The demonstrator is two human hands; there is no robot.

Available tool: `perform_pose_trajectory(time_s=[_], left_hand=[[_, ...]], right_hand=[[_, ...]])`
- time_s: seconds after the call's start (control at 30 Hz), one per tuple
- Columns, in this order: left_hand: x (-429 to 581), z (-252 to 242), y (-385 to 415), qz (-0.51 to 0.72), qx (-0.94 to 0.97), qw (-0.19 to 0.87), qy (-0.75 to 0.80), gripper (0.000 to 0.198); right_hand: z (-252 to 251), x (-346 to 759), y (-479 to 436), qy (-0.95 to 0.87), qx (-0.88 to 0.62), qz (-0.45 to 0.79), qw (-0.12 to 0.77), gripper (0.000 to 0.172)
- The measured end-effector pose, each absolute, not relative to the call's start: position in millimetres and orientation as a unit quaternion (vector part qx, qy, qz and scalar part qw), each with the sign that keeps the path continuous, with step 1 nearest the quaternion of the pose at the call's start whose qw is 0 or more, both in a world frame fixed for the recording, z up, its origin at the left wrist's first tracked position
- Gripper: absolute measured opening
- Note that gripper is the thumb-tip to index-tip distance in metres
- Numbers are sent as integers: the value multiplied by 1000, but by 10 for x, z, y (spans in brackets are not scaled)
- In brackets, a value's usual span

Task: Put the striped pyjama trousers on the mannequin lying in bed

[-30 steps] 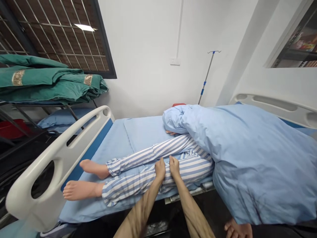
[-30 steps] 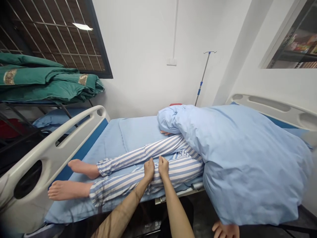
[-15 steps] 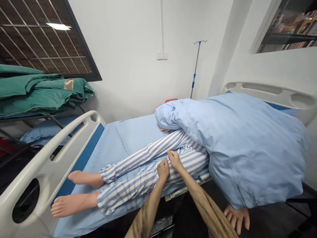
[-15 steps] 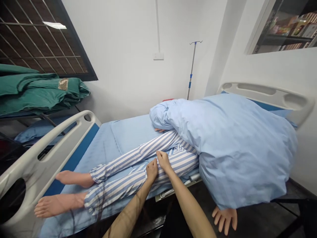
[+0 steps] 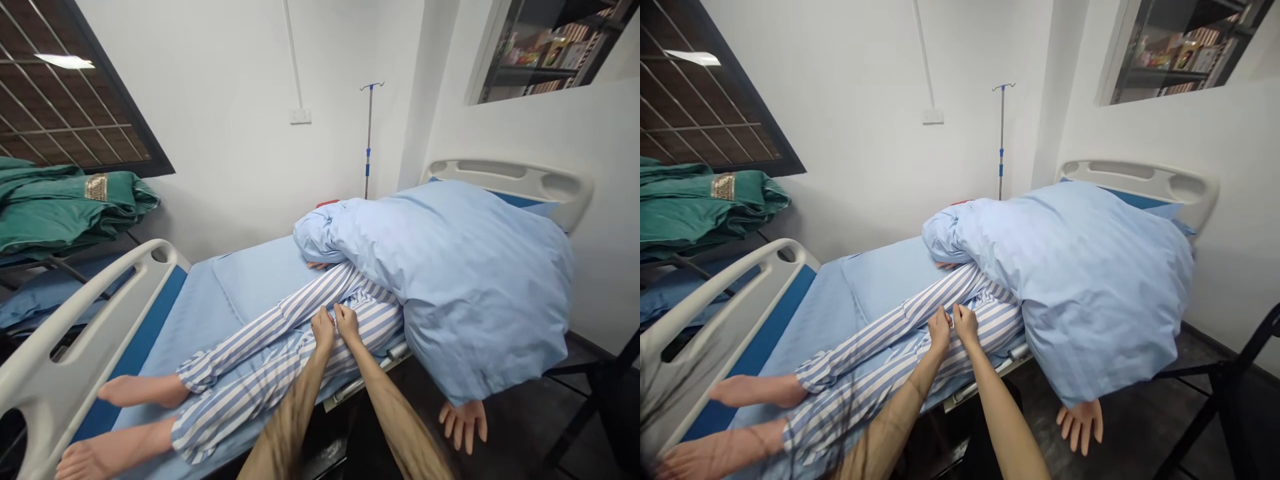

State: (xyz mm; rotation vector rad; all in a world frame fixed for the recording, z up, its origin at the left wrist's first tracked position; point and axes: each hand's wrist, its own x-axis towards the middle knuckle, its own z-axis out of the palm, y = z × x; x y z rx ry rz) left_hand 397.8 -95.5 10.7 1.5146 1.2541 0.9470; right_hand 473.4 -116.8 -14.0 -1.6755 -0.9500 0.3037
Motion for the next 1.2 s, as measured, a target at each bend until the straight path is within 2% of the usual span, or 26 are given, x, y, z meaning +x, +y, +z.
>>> perform_pose_trajectory(time_s=[0.23,0.43,0.63,0.9,1.2], left_hand=[[4037,-24,-1039,289,723,325,537,36],[4029,-12,-1056,260,746,294,538,42],[4025,-79,-1071,290,737,308,526,43],[4341,47,-936,392,623,433,521,48],[4456,2,-1072,298,733,362,493,35]], right_hand=[[-291,4722,-1126,-381,-693,136,596,46],[-28,4915,-1158,-431,-675,127,585,47],[57,5235,-1302,-429,-694,100,569,45],[-81,5228,-1359,-437,-716,42,543,44],[-74,5234,-1379,-424,-717,64,549,46]])
